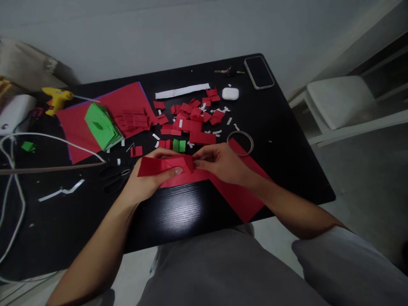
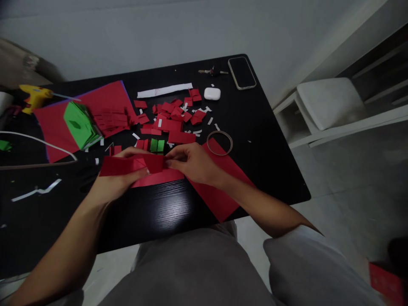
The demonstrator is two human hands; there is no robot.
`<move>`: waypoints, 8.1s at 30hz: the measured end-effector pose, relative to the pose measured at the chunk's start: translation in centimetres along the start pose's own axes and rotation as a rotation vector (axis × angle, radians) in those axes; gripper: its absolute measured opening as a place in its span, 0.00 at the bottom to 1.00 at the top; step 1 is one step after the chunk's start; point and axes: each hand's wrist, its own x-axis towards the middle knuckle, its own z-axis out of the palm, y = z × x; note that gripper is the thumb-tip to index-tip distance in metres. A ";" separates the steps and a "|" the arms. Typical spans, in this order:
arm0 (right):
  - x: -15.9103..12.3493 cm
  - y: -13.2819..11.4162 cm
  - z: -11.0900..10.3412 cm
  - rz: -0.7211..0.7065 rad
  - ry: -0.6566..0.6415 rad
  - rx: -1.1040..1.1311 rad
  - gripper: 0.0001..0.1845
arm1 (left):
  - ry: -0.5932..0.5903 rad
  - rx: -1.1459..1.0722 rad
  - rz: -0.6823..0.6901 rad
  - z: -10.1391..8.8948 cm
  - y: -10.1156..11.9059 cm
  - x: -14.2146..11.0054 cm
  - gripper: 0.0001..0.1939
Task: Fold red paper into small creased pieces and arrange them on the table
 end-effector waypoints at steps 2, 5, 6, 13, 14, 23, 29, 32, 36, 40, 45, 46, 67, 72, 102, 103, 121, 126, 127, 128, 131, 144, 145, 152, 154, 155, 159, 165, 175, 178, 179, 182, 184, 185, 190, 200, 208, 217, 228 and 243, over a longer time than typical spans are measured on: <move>-0.1 0.0 0.0 -0.008 -0.004 -0.004 0.10 | 0.002 -0.006 -0.013 0.0 0.1 0.0 0.20; -0.1 -0.1 0.0 -0.014 -0.010 0.010 0.10 | 0.013 0.009 -0.017 0.1 0.1 0.0 0.20; -0.1 -0.2 0.1 -0.015 -0.010 0.016 0.10 | 0.023 0.022 -0.013 0.2 0.1 0.0 0.20; -0.1 -0.6 0.0 -0.033 -0.023 0.002 0.06 | 0.054 0.040 0.009 0.3 -0.3 0.0 0.20; -0.1 -0.7 -0.1 -0.031 -0.018 -0.016 0.06 | 0.059 0.038 0.009 0.3 -0.3 0.0 0.20; -0.1 -0.9 0.0 0.007 -0.006 -0.089 0.11 | 0.068 0.045 0.006 0.4 -0.5 -0.1 0.22; -0.1 -0.4 0.2 -0.006 -0.004 -0.056 0.10 | 0.053 0.061 0.004 0.5 -0.2 0.0 0.22; -0.2 -0.2 0.4 -0.017 0.004 -0.038 0.08 | 0.053 0.054 0.007 0.5 -0.2 0.1 0.22; -0.3 -0.3 0.5 -0.033 0.023 -0.074 0.07 | 0.052 0.038 0.011 0.4 -0.6 0.0 0.24; -0.3 -0.6 0.5 -0.013 0.031 -0.112 0.08 | 0.060 0.064 0.004 0.5 -0.8 -0.1 0.23; -0.3 -1.0 0.4 0.076 -0.036 -0.111 0.13 | 0.133 0.024 -0.037 0.8 -1.0 -0.3 0.23; -0.3 -1.0 0.4 0.081 -0.040 -0.105 0.14 | 0.145 0.015 -0.047 0.8 -1.1 -0.4 0.23; -0.3 -0.9 0.2 0.059 -0.062 -0.020 0.17 | 0.146 -0.082 -0.042 1.4 -1.4 -0.6 0.27; -0.4 -0.9 0.4 0.036 -0.051 -0.041 0.17 | 0.139 -0.047 -0.043 1.0 -1.1 -0.5 0.26; 0.2 -0.3 0.3 0.093 -0.011 0.070 0.10 | 0.112 -0.068 0.005 1.4 -1.7 -0.5 0.28; 0.2 -0.3 0.3 0.081 -0.012 0.068 0.10 | 0.114 -0.067 0.002 1.3 -1.6 -0.5 0.28; 0.0 -0.3 0.1 0.099 -0.056 0.056 0.13 | 0.165 -0.038 -0.088 1.5 -0.8 -0.6 0.28; 0.0 -0.1 0.0 0.089 -0.045 0.061 0.13 | 0.160 -0.016 -0.084 1.3 -1.0 -0.6 0.25; 0.0 -0.1 0.0 0.089 -0.043 0.064 0.14 | 0.153 -0.016 -0.079 1.3 -0.9 -0.6 0.25; 0.0 -0.1 0.0 0.091 -0.039 0.064 0.14 | 0.144 -0.014 -0.074 1.3 -0.8 -0.6 0.24; 0.0 -0.1 0.0 0.100 -0.031 0.044 0.14 | 0.119 -0.008 -0.064 1.3 -0.4 -0.6 0.23; -0.3 -0.3 0.6 0.001 -0.013 0.050 0.16 | 0.088 0.119 0.096 1.1 -0.6 -0.9 0.16; -0.5 -0.4 0.7 -0.031 -0.002 0.051 0.15 | 0.100 0.136 0.120 0.8 -0.7 -1.1 0.17; -1.9 -2.1 0.8 -0.396 0.029 -0.167 0.07 | 0.098 0.202 0.510 -0.6 -1.3 -3.2 0.18; -2.2 -2.4 0.7 -0.468 0.034 -0.217 0.07 | 0.123 0.189 0.492 -0.4 -0.8 -3.7 0.14; -2.3 -2.5 0.7 -0.487 0.036 -0.233 0.07 | 0.134 0.180 0.466 -0.2 -0.5 -3.9 0.14; -2.6 -2.8 0.7 -0.524 0.052 -0.271 0.07 | 0.175 0.125 0.334 0.6 1.0 -4.4 0.15; -2.8 -3.0 0.5 -0.527 0.041 -0.332 0.06 | 0.173 0.182 0.262 0.7 1.6 -4.5 0.15; -2.8 -2.6 0.5 -0.573 0.119 -0.398 0.06 | 0.243 0.201 0.290 1.6 0.8 -4.2 0.12; -2.8 -2.4 0.6 -0.529 0.136 -0.387 0.05 | 0.240 0.225 0.265 1.6 0.8 -4.1 0.14; -2.8 -2.3 0.6 -0.518 0.140 -0.371 0.05 | 0.234 0.227 0.260 1.5 0.8 -3.9 0.14; -2.4 -2.1 0.7 -0.439 0.140 -0.293 0.05 | 0.213 0.225 0.266 1.3 0.3 -3.5 0.13; -2.1 -2.1 0.7 -0.347 0.121 -0.241 0.06 | 0.208 0.215 0.269 1.2 0.0 -3.2 0.12; -2.0 -2.1 0.7 -0.301 0.108 -0.220 0.07 | 0.206 0.207 0.267 1.2 -0.1 -3.1 0.12; -1.8 -2.4 0.6 -0.206 0.064 -0.116 0.12 | 0.213 0.167 0.236 1.3 -0.3 -3.0 0.12; -1.1 -2.0 0.6 -0.123 0.072 -0.081 0.11 | 0.211 0.075 0.112 1.6 0.1 -2.3 0.15; -0.6 -1.7 0.1 -0.055 0.080 -0.137 0.12 | 0.225 0.032 0.040 1.4 -0.4 -1.3 0.15; -0.4 -1.5 -0.4 -0.054 0.067 -0.171 0.07 | 0.257 -0.029 0.052 1.3 -0.6 -1.0 0.16; -0.3 -0.9 -0.6 -0.058 0.024 -0.136 0.07 | 0.238 -0.061 0.041 1.4 -0.6 -0.9 0.19; -1.8 0.7 2.7 -0.370 0.229 -0.311 0.17 | 0.209 0.094 0.214 3.2 -0.1 -1.9 0.09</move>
